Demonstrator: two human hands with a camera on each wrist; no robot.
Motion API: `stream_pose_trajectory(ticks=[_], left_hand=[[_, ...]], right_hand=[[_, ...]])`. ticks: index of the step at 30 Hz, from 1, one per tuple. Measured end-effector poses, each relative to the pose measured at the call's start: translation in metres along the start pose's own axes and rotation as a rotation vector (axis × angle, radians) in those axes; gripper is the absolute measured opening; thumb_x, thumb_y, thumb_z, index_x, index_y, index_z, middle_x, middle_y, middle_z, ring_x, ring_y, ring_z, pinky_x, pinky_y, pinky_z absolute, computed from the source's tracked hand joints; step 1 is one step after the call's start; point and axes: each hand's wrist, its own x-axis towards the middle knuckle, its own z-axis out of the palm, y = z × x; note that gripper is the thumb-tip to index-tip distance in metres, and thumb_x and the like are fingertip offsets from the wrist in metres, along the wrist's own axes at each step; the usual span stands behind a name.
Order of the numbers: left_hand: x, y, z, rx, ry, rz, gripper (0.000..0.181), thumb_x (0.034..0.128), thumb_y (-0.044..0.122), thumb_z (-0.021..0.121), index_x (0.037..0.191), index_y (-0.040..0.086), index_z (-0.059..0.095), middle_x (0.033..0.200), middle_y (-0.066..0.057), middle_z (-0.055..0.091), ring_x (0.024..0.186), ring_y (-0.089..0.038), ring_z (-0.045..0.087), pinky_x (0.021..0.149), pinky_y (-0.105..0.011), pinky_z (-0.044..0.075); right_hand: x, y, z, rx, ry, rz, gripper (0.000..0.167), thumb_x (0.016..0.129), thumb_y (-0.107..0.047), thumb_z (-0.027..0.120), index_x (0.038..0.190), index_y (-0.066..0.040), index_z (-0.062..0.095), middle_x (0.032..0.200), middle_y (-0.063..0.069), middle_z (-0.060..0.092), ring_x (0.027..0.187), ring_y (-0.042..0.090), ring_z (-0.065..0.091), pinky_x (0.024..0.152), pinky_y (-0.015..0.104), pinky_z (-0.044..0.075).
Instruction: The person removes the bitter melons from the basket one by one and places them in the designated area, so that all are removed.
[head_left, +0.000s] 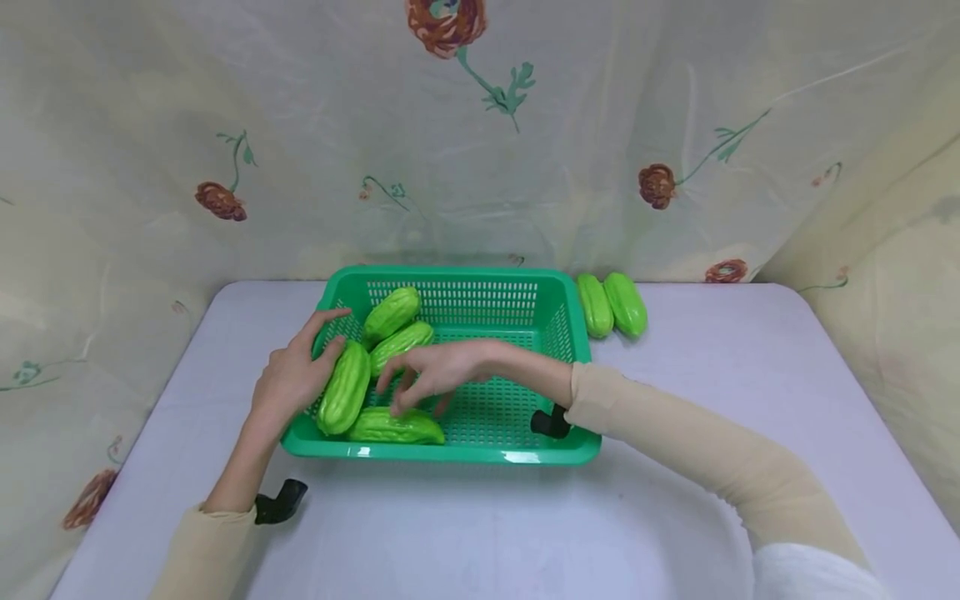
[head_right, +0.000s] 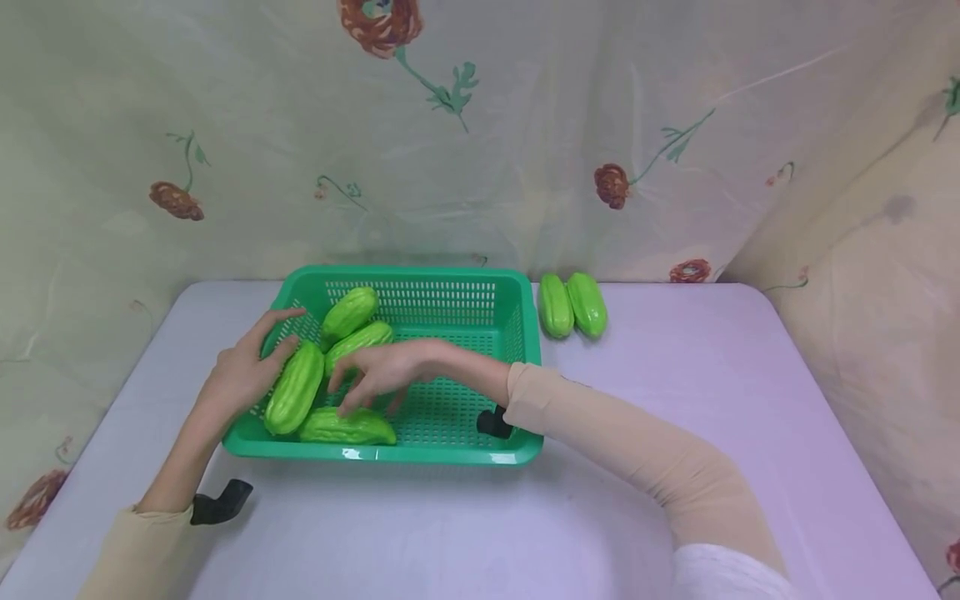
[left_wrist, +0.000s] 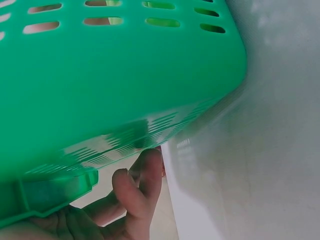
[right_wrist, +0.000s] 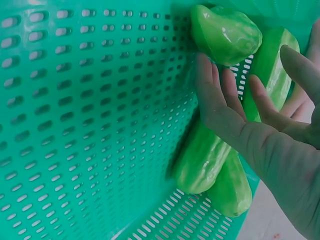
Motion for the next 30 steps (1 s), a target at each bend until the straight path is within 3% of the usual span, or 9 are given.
stream_pose_trajectory(ticks=[10,30], left_hand=[[-0.0032,-0.0018,0.0016,-0.005,-0.006,-0.007,0.052,0.1144,0.041,0.045,0.166,0.035,0.040,0.074,-0.009,0.049,0.054,-0.017,0.038,0.049,-0.034,0.034],[-0.0011,-0.0010,0.0003,-0.007,0.001,-0.005,0.052,0.1143,0.042,0.045,0.166,0.035,0.040,0.083,-0.014,0.057,0.058,-0.019,0.041,0.051,-0.035,0.034]], right_hand=[[0.0036,0.0041,0.0065,-0.007,-0.005,0.024,0.054,0.107,-0.023,0.069,0.156,-0.013,0.047,0.139,0.007,0.070,0.123,0.016,0.068,0.094,0.046,0.064],[0.0067,0.0039,0.0072,-0.059,-0.021,0.045,0.051,0.105,-0.023,0.071,0.152,-0.015,0.052,0.142,0.010,0.067,0.121,0.012,0.066,0.088,0.040,0.065]])
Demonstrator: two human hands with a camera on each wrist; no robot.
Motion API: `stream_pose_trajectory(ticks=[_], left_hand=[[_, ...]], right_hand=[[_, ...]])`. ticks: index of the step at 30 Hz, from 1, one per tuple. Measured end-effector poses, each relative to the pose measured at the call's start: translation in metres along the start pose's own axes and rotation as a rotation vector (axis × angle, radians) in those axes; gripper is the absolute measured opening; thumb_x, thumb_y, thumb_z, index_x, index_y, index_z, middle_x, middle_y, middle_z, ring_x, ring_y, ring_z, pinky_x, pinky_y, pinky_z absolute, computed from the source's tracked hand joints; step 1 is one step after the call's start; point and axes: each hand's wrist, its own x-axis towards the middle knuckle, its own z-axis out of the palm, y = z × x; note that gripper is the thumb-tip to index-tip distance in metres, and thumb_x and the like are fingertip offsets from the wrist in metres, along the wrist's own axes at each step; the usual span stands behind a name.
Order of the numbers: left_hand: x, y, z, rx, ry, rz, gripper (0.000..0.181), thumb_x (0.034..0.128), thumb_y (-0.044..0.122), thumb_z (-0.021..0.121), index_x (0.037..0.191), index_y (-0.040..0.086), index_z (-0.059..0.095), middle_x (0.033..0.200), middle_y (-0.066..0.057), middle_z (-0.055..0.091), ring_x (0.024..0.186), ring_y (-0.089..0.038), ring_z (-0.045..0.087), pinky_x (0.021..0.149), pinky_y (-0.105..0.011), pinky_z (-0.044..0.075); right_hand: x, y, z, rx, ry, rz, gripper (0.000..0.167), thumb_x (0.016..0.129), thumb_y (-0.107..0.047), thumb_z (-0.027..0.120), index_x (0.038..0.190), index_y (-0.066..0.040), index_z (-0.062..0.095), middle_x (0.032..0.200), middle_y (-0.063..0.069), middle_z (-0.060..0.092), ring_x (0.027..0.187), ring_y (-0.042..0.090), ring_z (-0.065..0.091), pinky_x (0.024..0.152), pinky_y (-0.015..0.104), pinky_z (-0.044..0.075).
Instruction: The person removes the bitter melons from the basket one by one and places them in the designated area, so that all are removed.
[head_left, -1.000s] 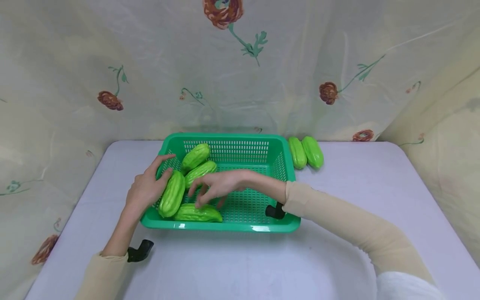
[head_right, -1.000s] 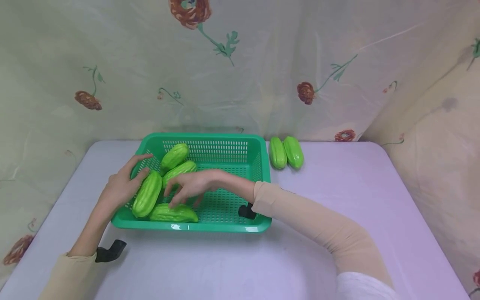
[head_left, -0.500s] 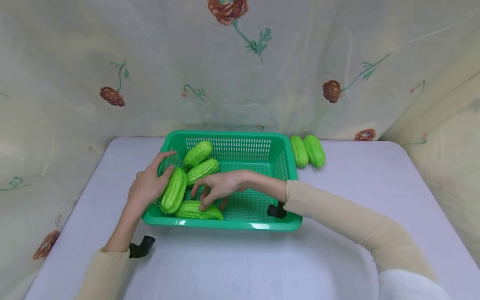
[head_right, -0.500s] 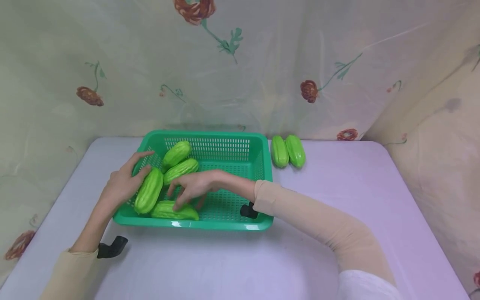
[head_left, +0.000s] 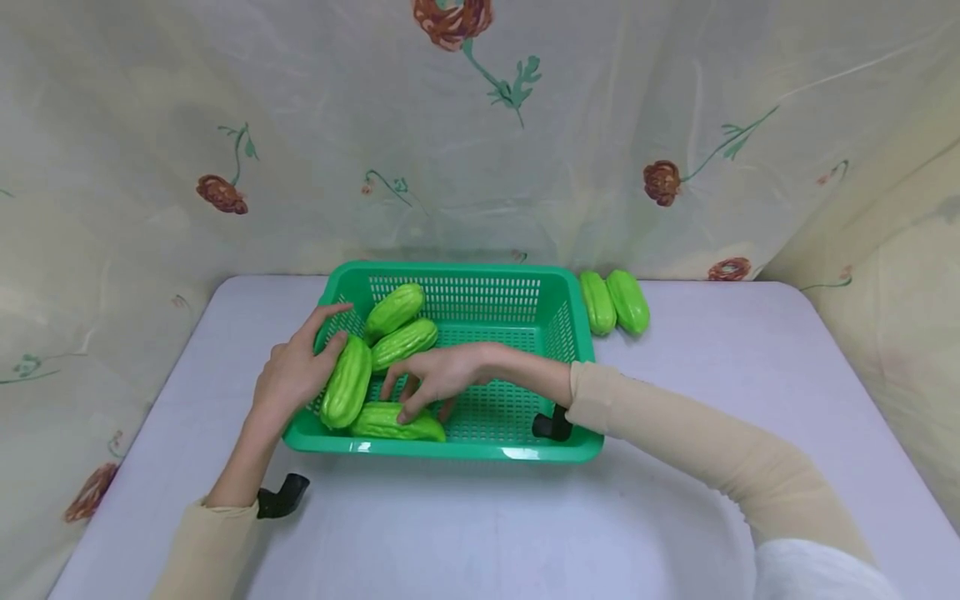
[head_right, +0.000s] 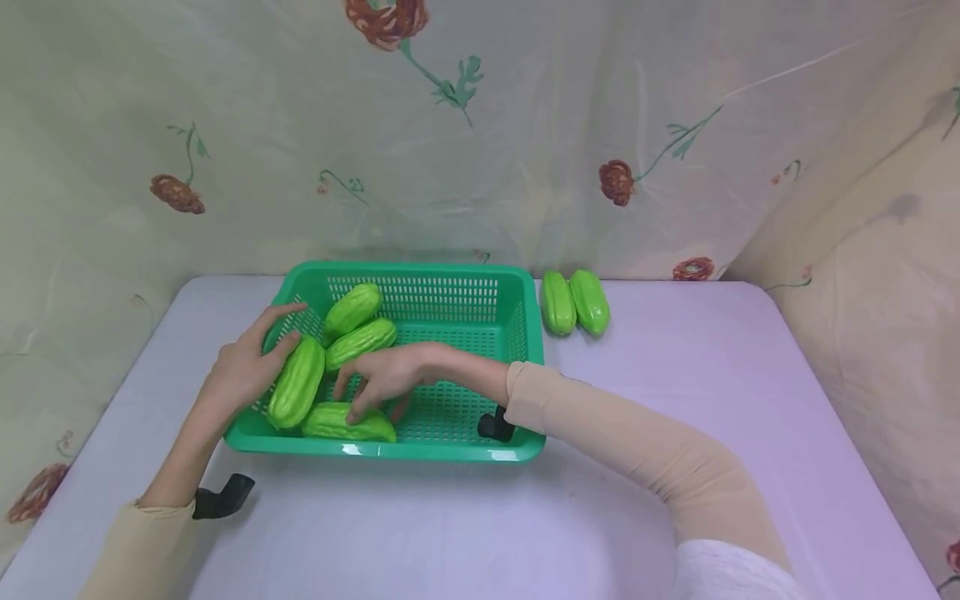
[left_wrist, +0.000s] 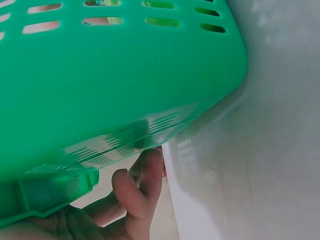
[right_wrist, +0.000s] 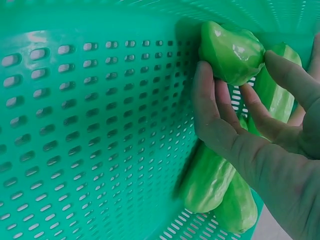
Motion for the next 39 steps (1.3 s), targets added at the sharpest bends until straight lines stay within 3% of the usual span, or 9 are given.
stream_pose_trajectory(ticks=[4,12,19,29,34,38,39], left_hand=[[0.000,0.001,0.000,0.000,-0.002,-0.003,0.052,0.1142,0.042,0.045,0.165,0.035,0.040,0.088,-0.016,0.060,0.059,-0.020,0.041,0.052,-0.036,0.034],[0.000,0.000,0.000,-0.011,0.001,-0.003,0.051,0.1141,0.040,0.046,0.165,0.035,0.041,0.081,-0.013,0.055,0.057,-0.019,0.039,0.051,-0.035,0.034],[0.001,-0.001,0.000,-0.006,0.005,0.000,0.052,0.1141,0.041,0.045,0.165,0.034,0.041,0.092,-0.019,0.062,0.059,-0.021,0.042,0.052,-0.036,0.034],[0.002,0.000,0.000,0.000,0.008,0.004,0.052,0.1139,0.040,0.046,0.165,0.033,0.041,0.092,-0.020,0.063,0.058,-0.021,0.043,0.051,-0.036,0.035],[0.001,0.000,0.000,-0.012,0.001,0.007,0.052,0.1141,0.041,0.045,0.166,0.035,0.040,0.084,-0.015,0.058,0.054,-0.017,0.036,0.048,-0.034,0.033],[0.000,0.000,-0.001,-0.014,-0.006,-0.001,0.052,0.1141,0.040,0.045,0.166,0.036,0.039,0.075,-0.011,0.047,0.053,-0.015,0.031,0.047,-0.032,0.031],[0.000,0.000,-0.001,-0.012,-0.003,0.000,0.052,0.1142,0.040,0.045,0.166,0.036,0.039,0.079,-0.014,0.053,0.054,-0.016,0.033,0.048,-0.033,0.032]], right_hand=[[-0.001,0.000,0.000,-0.004,0.006,-0.005,0.049,0.106,-0.023,0.071,0.151,-0.015,0.053,0.142,0.009,0.067,0.121,0.013,0.067,0.087,0.040,0.065],[-0.005,-0.003,-0.001,-0.051,0.022,-0.010,0.048,0.107,-0.023,0.068,0.152,-0.016,0.053,0.148,0.012,0.065,0.125,0.015,0.065,0.087,0.041,0.065],[-0.019,-0.010,-0.004,-0.107,0.011,-0.041,0.047,0.107,-0.021,0.062,0.154,-0.019,0.053,0.147,0.008,0.065,0.125,0.012,0.063,0.083,0.043,0.063],[-0.033,-0.015,-0.002,-0.208,0.036,-0.089,0.047,0.108,-0.021,0.063,0.154,-0.020,0.053,0.147,0.012,0.065,0.116,0.015,0.067,0.092,0.050,0.063],[-0.043,-0.019,-0.004,-0.294,0.033,-0.118,0.047,0.109,-0.022,0.061,0.155,-0.018,0.052,0.149,0.014,0.064,0.094,0.014,0.069,0.090,0.050,0.062],[-0.056,-0.022,-0.010,-0.310,0.036,-0.138,0.045,0.109,-0.023,0.059,0.154,-0.020,0.053,0.149,0.011,0.063,0.097,0.013,0.070,0.089,0.047,0.063],[-0.060,-0.022,-0.012,-0.308,0.044,-0.146,0.044,0.109,-0.023,0.059,0.153,-0.021,0.053,0.149,0.010,0.063,0.102,0.013,0.070,0.088,0.045,0.063]])
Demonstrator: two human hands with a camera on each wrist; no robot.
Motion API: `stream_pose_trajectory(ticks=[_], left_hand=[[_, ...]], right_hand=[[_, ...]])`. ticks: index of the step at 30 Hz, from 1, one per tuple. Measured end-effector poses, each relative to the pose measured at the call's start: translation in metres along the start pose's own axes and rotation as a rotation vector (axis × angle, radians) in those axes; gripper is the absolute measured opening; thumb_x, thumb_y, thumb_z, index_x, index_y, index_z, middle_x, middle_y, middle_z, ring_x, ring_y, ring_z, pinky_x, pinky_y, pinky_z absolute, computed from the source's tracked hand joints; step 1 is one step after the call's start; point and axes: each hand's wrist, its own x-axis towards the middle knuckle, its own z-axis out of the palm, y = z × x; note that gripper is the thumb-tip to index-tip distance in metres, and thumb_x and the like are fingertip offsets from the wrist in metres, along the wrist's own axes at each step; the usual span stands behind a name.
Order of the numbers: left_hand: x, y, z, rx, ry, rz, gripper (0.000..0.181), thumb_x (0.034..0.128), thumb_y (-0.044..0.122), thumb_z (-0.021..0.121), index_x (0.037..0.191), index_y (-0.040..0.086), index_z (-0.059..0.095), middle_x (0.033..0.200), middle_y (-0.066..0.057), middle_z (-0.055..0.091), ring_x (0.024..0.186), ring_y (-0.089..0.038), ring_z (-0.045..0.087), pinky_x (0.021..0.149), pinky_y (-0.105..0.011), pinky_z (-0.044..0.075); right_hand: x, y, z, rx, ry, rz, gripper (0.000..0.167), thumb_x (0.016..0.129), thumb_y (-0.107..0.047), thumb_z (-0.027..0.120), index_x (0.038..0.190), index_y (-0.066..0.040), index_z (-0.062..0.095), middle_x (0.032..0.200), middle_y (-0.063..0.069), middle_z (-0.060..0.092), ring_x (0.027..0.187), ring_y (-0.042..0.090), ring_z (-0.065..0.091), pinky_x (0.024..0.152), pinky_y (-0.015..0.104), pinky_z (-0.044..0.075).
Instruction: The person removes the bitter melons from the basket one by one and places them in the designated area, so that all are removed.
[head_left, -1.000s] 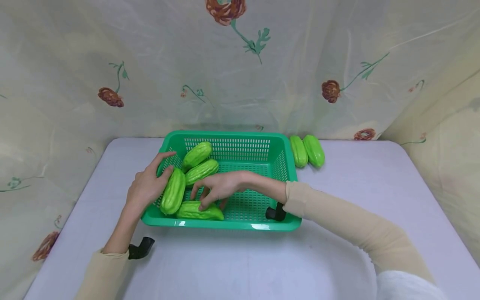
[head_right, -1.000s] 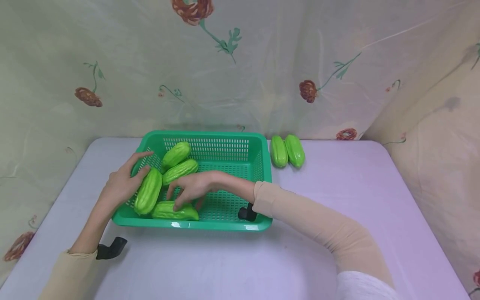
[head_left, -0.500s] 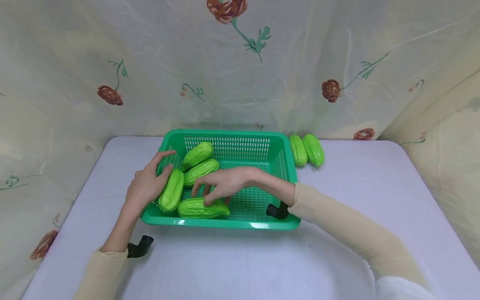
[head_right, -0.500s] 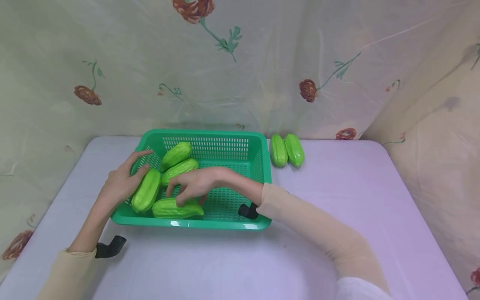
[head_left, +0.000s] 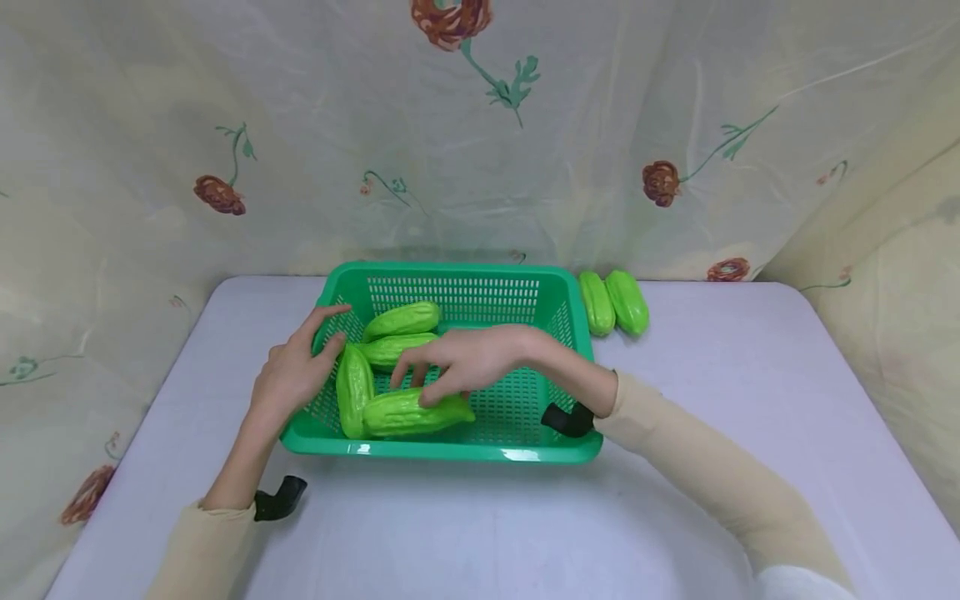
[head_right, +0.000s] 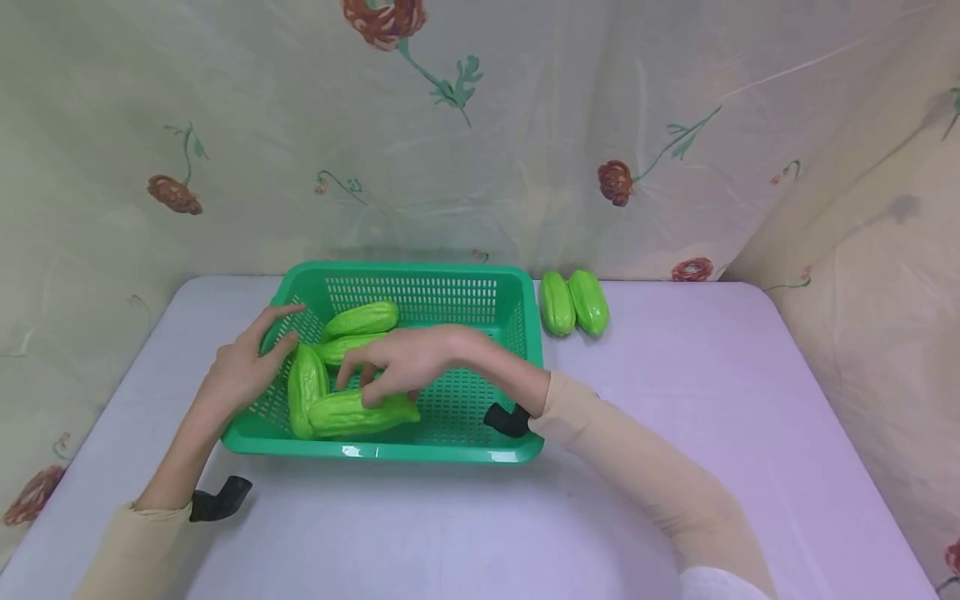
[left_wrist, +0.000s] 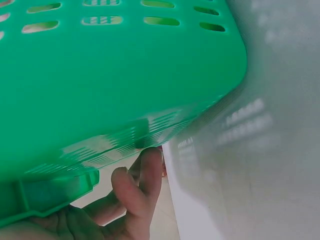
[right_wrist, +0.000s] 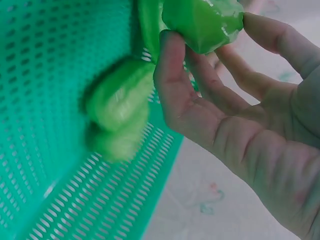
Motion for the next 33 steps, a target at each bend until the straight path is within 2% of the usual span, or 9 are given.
stream_pose_trajectory(ticks=[2,4,6,9,12,18,26,30,33], left_hand=[[0.000,0.000,0.001,0.006,0.003,0.000,0.052,0.1142,0.040,0.045,0.166,0.036,0.039,0.099,-0.025,0.066,0.059,-0.020,0.039,0.050,-0.035,0.033],[0.000,0.000,0.001,0.009,0.006,-0.001,0.052,0.1141,0.040,0.045,0.166,0.035,0.039,0.125,-0.031,0.067,0.064,-0.023,0.042,0.053,-0.037,0.033],[0.000,0.000,0.002,0.011,0.008,0.000,0.052,0.1141,0.040,0.045,0.166,0.034,0.040,0.133,-0.030,0.066,0.066,-0.024,0.042,0.054,-0.037,0.034],[0.001,0.000,0.003,0.009,0.002,0.005,0.052,0.1140,0.039,0.046,0.166,0.034,0.040,0.100,-0.023,0.066,0.060,-0.020,0.037,0.051,-0.035,0.033],[0.001,0.000,0.003,0.008,-0.001,0.009,0.052,0.1141,0.040,0.046,0.165,0.034,0.040,0.083,-0.015,0.054,0.058,-0.017,0.033,0.049,-0.034,0.032],[0.001,-0.001,0.002,0.012,0.003,0.010,0.052,0.1144,0.042,0.045,0.165,0.035,0.040,0.097,-0.020,0.063,0.059,-0.019,0.034,0.050,-0.035,0.031],[0.000,-0.002,0.000,0.004,0.004,0.001,0.052,0.1142,0.042,0.045,0.166,0.035,0.040,0.135,-0.028,0.065,0.065,-0.023,0.039,0.053,-0.037,0.032],[0.000,-0.001,0.001,0.003,0.003,0.002,0.052,0.1142,0.041,0.045,0.166,0.034,0.040,0.137,-0.029,0.065,0.065,-0.023,0.040,0.054,-0.037,0.033],[0.001,0.000,0.001,0.005,0.004,0.007,0.052,0.1142,0.041,0.045,0.165,0.033,0.040,0.119,-0.027,0.068,0.062,-0.021,0.038,0.053,-0.036,0.032]], right_hand=[[-0.008,-0.001,-0.004,0.007,0.023,-0.010,0.043,0.109,-0.024,0.059,0.152,-0.022,0.053,0.148,0.008,0.064,0.110,0.012,0.070,0.087,0.040,0.064],[-0.016,0.000,-0.008,0.016,0.052,-0.020,0.042,0.110,-0.024,0.059,0.152,-0.022,0.054,0.148,0.007,0.064,0.113,0.013,0.071,0.086,0.035,0.063],[-0.025,0.000,-0.011,0.015,0.082,-0.025,0.042,0.110,-0.025,0.059,0.151,-0.023,0.054,0.147,0.006,0.064,0.114,0.014,0.072,0.086,0.032,0.063],[-0.039,0.004,-0.015,0.025,0.124,-0.033,0.041,0.111,-0.026,0.058,0.152,-0.024,0.055,0.148,0.005,0.064,0.120,0.016,0.071,0.089,0.032,0.063],[-0.054,0.010,-0.018,0.055,0.171,-0.032,0.041,0.111,-0.029,0.058,0.151,-0.025,0.055,0.148,0.002,0.063,0.129,0.018,0.066,0.092,0.035,0.063],[-0.081,0.024,-0.023,0.115,0.275,0.006,0.040,0.111,-0.032,0.060,0.151,-0.029,0.057,0.151,-0.006,0.061,0.126,0.017,0.066,0.094,0.039,0.062],[-0.107,0.058,-0.030,0.312,0.424,0.099,0.042,0.111,-0.029,0.059,0.153,-0.022,0.055,0.157,0.008,0.055,0.127,0.027,0.063,0.099,0.046,0.061],[-0.117,0.081,-0.033,0.476,0.472,0.100,0.044,0.112,-0.028,0.057,0.155,-0.019,0.050,0.152,0.010,0.057,0.127,0.027,0.065,0.103,0.046,0.060],[-0.125,0.094,-0.036,0.578,0.514,0.087,0.045,0.114,-0.028,0.053,0.157,-0.017,0.047,0.143,0.008,0.061,0.122,0.025,0.068,0.105,0.046,0.060]])
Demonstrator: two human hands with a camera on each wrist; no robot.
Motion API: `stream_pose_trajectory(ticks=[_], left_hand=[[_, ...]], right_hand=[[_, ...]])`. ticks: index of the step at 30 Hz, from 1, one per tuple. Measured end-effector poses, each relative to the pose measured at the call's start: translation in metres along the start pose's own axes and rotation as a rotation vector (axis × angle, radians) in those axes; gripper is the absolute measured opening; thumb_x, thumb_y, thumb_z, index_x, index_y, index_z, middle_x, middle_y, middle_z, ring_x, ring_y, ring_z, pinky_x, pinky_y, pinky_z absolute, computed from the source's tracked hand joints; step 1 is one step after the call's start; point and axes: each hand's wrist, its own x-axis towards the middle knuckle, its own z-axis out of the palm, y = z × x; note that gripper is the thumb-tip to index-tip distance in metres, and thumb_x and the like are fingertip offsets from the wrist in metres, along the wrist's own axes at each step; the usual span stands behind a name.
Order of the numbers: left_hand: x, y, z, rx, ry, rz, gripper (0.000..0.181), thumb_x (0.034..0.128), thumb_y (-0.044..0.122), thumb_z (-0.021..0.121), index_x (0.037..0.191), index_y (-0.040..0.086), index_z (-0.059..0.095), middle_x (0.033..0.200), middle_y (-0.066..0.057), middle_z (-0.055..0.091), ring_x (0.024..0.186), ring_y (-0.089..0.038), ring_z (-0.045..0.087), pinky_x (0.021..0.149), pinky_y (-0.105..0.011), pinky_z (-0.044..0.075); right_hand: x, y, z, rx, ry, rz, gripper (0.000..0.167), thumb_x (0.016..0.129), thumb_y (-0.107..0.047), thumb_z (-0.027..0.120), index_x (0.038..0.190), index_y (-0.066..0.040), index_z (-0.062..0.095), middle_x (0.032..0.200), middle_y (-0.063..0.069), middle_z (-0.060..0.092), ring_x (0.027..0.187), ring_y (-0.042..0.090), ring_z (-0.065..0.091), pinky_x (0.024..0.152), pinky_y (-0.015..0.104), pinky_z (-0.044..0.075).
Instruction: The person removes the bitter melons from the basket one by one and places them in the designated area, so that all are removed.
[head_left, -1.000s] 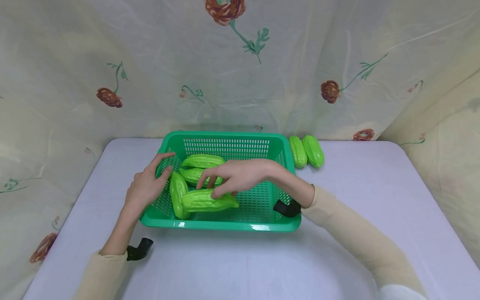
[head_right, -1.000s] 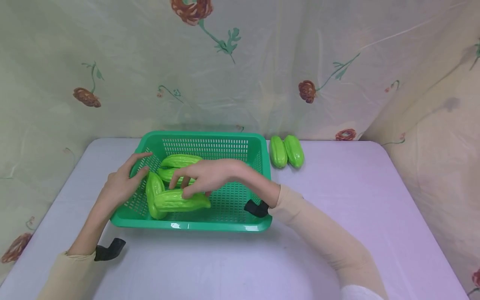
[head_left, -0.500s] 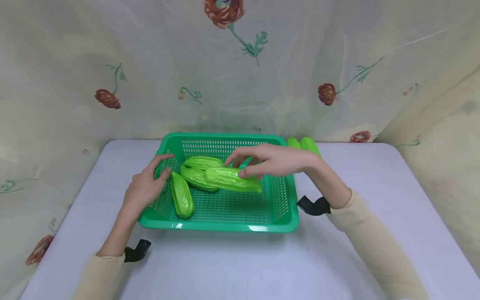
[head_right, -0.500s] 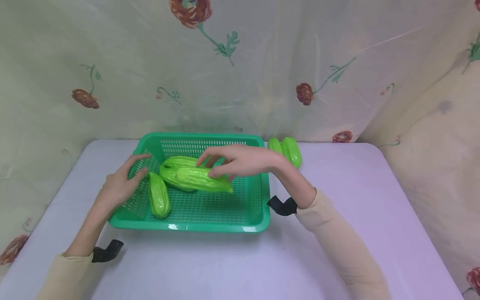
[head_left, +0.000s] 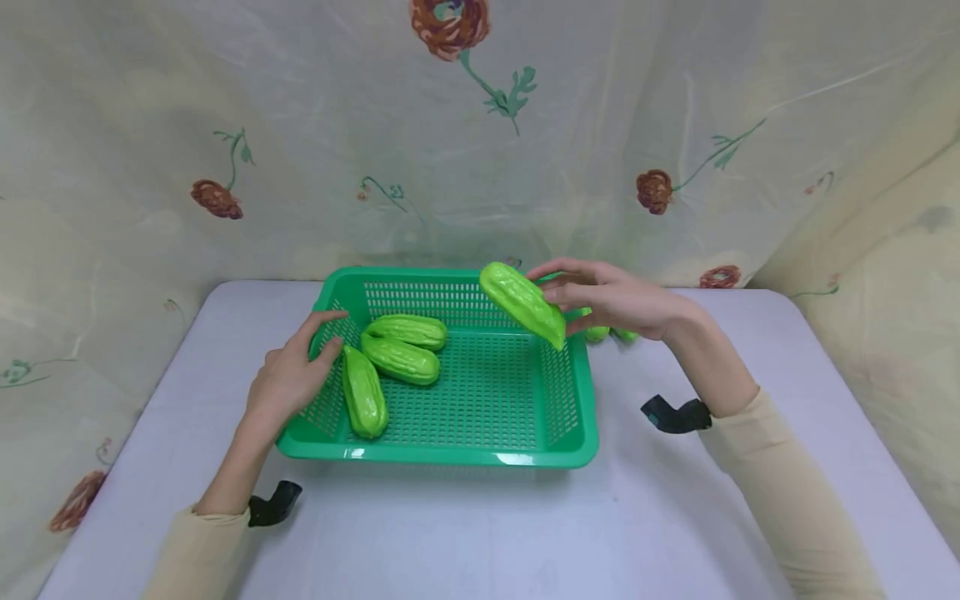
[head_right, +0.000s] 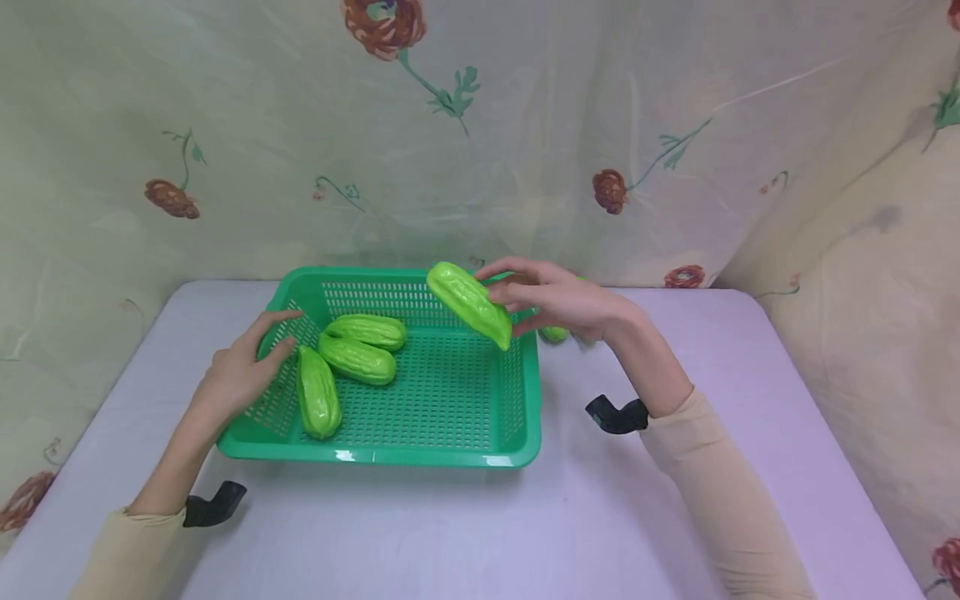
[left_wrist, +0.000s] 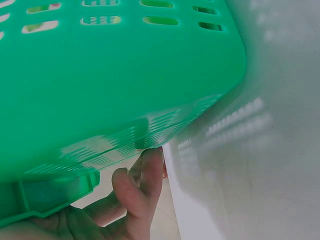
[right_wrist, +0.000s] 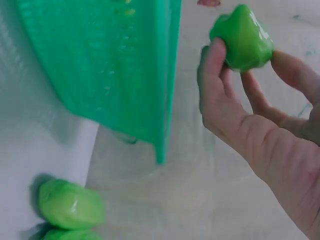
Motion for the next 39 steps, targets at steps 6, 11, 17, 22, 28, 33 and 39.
stream_pose_trajectory(ticks=[6,11,17,22,28,33,39], left_hand=[[0.000,0.000,0.001,0.006,0.007,0.001,0.052,0.1142,0.041,0.045,0.165,0.033,0.040,0.105,-0.023,0.065,0.060,-0.020,0.036,0.051,-0.035,0.032],[0.000,0.000,0.002,0.003,0.008,0.002,0.052,0.1142,0.040,0.046,0.165,0.031,0.041,0.114,-0.026,0.066,0.061,-0.021,0.039,0.053,-0.036,0.033],[0.000,0.001,0.003,0.004,0.004,-0.002,0.052,0.1143,0.040,0.046,0.165,0.031,0.041,0.121,-0.028,0.067,0.063,-0.023,0.042,0.054,-0.036,0.034],[0.000,0.001,0.002,0.011,0.000,-0.009,0.052,0.1143,0.041,0.045,0.165,0.034,0.040,0.127,-0.028,0.066,0.065,-0.023,0.040,0.054,-0.037,0.032],[-0.001,0.000,0.001,0.016,-0.001,-0.008,0.052,0.1144,0.042,0.045,0.165,0.034,0.039,0.132,-0.028,0.066,0.065,-0.023,0.040,0.054,-0.037,0.033],[-0.001,0.001,0.001,0.010,-0.006,-0.005,0.052,0.1144,0.041,0.045,0.166,0.034,0.039,0.139,-0.029,0.064,0.066,-0.024,0.042,0.055,-0.038,0.033],[0.000,0.001,0.000,0.010,-0.009,-0.003,0.052,0.1146,0.043,0.044,0.165,0.034,0.039,0.115,-0.026,0.066,0.062,-0.021,0.037,0.052,-0.036,0.033]], right_hand=[[-0.009,0.013,-0.021,0.121,0.085,0.021,0.046,0.115,-0.029,0.050,0.158,-0.014,0.042,0.136,-0.001,0.062,0.120,0.018,0.070,0.101,0.038,0.061],[-0.016,0.026,-0.036,0.163,0.147,0.067,0.047,0.116,-0.033,0.048,0.159,-0.016,0.039,0.143,-0.002,0.053,0.124,0.017,0.065,0.101,0.033,0.061],[-0.025,0.045,-0.056,0.220,0.209,0.098,0.054,0.116,-0.037,0.047,0.163,-0.016,0.033,0.147,-0.006,0.048,0.128,0.015,0.059,0.102,0.031,0.060],[-0.031,0.062,-0.072,0.287,0.264,0.114,0.051,0.116,-0.035,0.049,0.160,-0.015,0.036,0.137,-0.010,0.058,0.120,0.011,0.066,0.098,0.029,0.060],[-0.040,0.079,-0.088,0.383,0.314,0.119,0.049,0.116,-0.032,0.050,0.159,-0.014,0.035,0.132,-0.010,0.060,0.115,0.010,0.067,0.095,0.028,0.060],[-0.047,0.092,-0.099,0.494,0.334,0.130,0.037,0.116,-0.031,0.049,0.149,-0.016,0.042,0.129,-0.010,0.062,0.113,0.011,0.067,0.093,0.029,0.060],[-0.052,0.104,-0.105,0.574,0.314,0.130,0.020,0.117,-0.029,0.046,0.131,-0.023,0.060,0.127,-0.008,0.065,0.115,0.013,0.065,0.095,0.032,0.060]])
